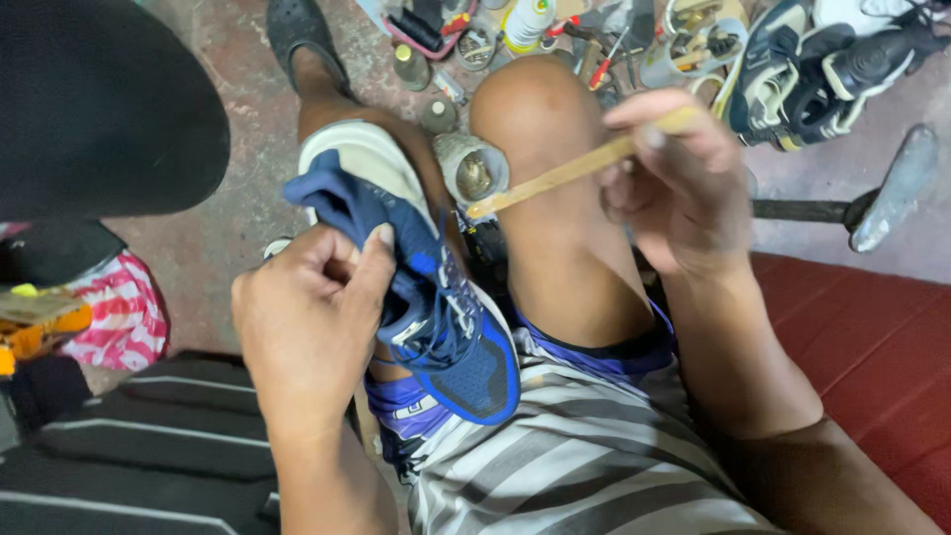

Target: The person applies glue to the upper part of a blue and white sneaker using a wooden stick. They repeatedly dip the stick into a container and spread the adhesive along the seams and edges of the shoe's opening.

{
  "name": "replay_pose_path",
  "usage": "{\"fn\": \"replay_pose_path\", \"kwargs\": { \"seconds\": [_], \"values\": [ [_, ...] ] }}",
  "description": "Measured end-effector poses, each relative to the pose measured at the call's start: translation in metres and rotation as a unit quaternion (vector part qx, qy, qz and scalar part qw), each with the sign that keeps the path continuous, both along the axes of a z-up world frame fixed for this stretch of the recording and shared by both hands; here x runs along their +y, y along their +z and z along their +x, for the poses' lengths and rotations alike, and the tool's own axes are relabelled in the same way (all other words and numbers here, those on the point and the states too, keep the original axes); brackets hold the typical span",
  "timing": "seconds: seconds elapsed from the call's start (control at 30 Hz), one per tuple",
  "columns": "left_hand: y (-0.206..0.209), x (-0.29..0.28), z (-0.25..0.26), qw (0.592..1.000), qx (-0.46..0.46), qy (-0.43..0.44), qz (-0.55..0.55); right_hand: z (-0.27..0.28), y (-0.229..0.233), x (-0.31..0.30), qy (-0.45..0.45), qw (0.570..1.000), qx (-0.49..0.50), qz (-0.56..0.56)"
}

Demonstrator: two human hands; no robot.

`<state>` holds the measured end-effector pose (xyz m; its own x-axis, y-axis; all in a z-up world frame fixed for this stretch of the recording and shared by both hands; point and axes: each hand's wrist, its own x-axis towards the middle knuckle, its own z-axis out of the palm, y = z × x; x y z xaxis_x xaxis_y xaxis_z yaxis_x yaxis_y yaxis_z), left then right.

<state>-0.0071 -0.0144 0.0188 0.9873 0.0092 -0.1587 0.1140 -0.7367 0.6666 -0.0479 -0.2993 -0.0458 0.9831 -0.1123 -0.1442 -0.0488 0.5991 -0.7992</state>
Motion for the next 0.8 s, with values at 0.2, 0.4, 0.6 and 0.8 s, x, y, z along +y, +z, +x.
{"fn": "replay_pose_path", "kwargs": {
  "seconds": [0.2, 0.4, 0.6, 0.8],
  "values": [
    [-0.004, 0.003, 0.003, 1.000, -0.024, -0.016, 0.010, -0.015, 0.039, 0.042, -0.040, 0.895, -0.247, -0.369],
    [-0.009, 0.008, 0.004, 0.999, -0.031, -0.017, -0.002, -0.011, 0.042, 0.074, -0.045, 0.709, -0.358, -0.605],
    [-0.012, 0.010, 0.002, 0.998, -0.059, -0.026, -0.012, -0.010, 0.040, 0.085, -0.050, 0.653, -0.374, -0.657],
    [-0.013, 0.012, 0.002, 0.997, -0.066, -0.027, -0.033, -0.010, 0.040, 0.088, -0.019, 0.622, -0.404, -0.671]
  ]
}}
